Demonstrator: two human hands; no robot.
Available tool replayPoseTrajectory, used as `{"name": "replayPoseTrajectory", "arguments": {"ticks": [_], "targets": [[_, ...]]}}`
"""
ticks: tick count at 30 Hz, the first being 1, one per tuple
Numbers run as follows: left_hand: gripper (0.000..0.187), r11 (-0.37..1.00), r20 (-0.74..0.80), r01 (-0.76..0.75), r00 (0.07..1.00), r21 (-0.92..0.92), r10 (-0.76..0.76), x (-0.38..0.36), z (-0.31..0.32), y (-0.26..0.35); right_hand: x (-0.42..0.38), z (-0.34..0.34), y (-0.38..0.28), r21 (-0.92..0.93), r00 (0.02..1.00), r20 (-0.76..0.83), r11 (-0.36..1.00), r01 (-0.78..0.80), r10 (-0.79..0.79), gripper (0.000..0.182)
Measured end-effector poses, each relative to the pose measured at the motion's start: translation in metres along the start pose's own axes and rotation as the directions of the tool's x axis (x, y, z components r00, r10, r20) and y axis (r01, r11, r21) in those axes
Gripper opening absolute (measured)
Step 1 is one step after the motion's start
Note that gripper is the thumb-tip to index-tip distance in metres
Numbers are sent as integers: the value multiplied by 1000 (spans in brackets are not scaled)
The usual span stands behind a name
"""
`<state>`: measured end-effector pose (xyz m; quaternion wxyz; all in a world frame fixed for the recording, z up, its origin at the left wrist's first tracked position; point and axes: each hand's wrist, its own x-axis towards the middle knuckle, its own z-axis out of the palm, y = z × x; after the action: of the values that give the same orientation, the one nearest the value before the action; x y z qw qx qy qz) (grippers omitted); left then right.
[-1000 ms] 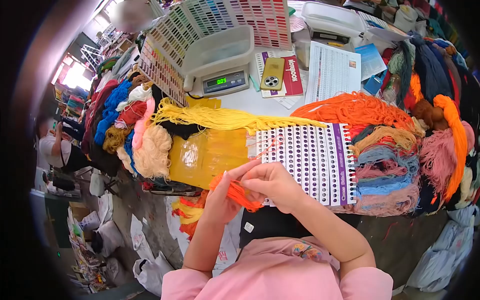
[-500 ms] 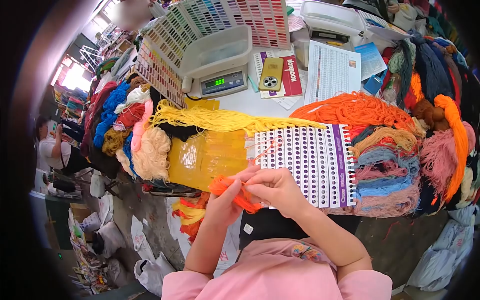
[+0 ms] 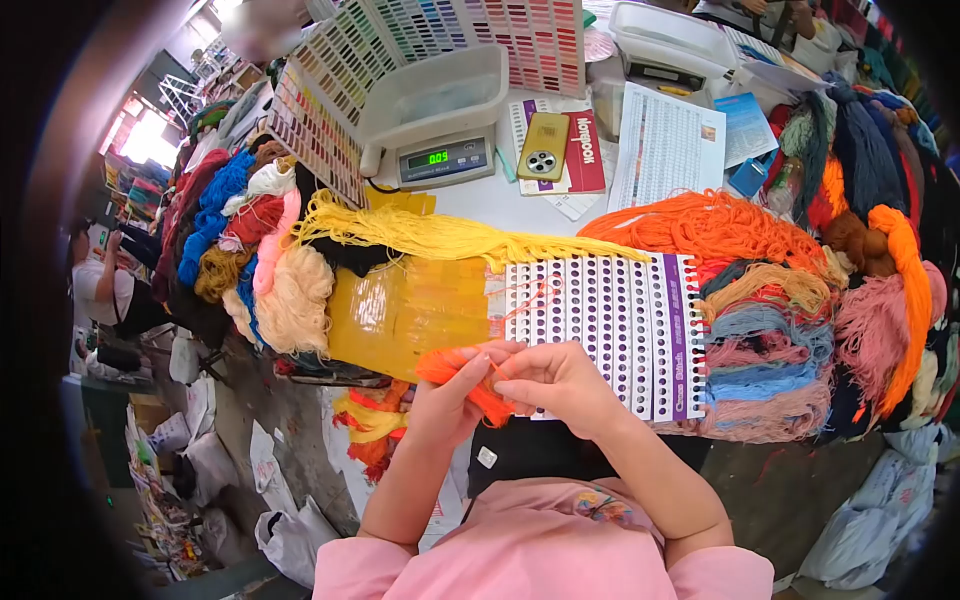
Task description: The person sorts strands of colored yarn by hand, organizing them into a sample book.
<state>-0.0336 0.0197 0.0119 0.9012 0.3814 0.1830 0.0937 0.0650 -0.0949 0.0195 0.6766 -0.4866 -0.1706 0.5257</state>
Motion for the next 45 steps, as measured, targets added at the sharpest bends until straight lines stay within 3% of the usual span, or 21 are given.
{"name": "replayPoseTrajectory", "arguments": {"ticks": [5,8,11,13,15,16,17,18,20,21,22,23,25,27,28,29,31,34,37,41,45], "targets": [[26,999,5,-5,1000,-46,5,1,-3,-3,1,-2,1,-84,999,-18,996,-29,27,9],[25,997,-83,23,996,-71,-29,2,-1,-1,2,-2,3,-233,991,-74,968,91,-111,6],[22,977,0,90,996,-192,-91,-6,-28,10,2,-16,-9,-390,816,-141,789,474,-560,6],[23,873,13,46,999,-486,-46,-19,-80,15,-15,-47,-45,28,909,-263,939,342,-323,8],[21,564,-126,-130,991,-816,47,-35,-150,19,-28,-95,-62,563,938,-68,763,318,-340,7],[21,453,-130,-134,991,-881,40,-47,-194,21,-36,-112,-71,592,937,-64,743,312,-343,7],[14,421,-438,-373,897,-827,-65,-73,-232,19,-44,-130,-82,619,937,-58,724,305,-345,8],[15,684,-825,-556,552,-473,-122,-101,-291,11,-52,-155,-91,553,929,-164,749,364,-331,7],[20,919,-979,-363,183,-156,-94,-195,-468,-25,-80,-238,-127,332,845,-373,795,507,-383,7],[18,925,-998,-377,0,-55,-59,-217,-452,-5,-99,-289,-150,167,765,-472,808,565,-438,9],[17,881,-1000,-473,-15,-12,-22,-223,-422,19,-118,-327,-177,49,682,-520,779,625,-514,7],[15,839,-999,-544,51,-27,0,-217,-390,38,-137,-348,-205,-6,614,-524,724,690,-590,6],[12,782,-928,-578,373,-233,-1,-179,-324,55,-145,-341,-238,-72,539,-464,636,768,-703,6],[5,716,-587,-342,802,-608,-115,-121,-293,46,-85,-269,-198,-305,564,-388,679,668,-729,8],[6,796,-570,-276,815,-539,-104,-79,-235,40,-43,-226,-166,-452,585,-360,684,573,-727,9],[10,761,-329,-66,924,-645,-198,-45,-241,20,-10,-189,-132,-455,626,-445,764,458,-640,10],[13,832,-206,93,948,-547,-241,16,-191,-1,55,-185,-60,-562,868,-281,804,197,-409,12],[16,980,-335,197,926,26,-177,90,-133,-16,108,-101,-1,-572,875,-392,820,10,-284,8],[15,902,-360,247,926,354,-113,135,-108,-31,146,-81,51,-713,838,-346,699,58,-422,9],[14,670,-325,323,937,669,-128,160,-108,-36,153,-79,83,-968,714,-115,238,75,-691,8],[14,622,-258,267,960,736,-107,149,-117,-33,149,-85,77,-986,716,-52,150,74,-696,23]]}}
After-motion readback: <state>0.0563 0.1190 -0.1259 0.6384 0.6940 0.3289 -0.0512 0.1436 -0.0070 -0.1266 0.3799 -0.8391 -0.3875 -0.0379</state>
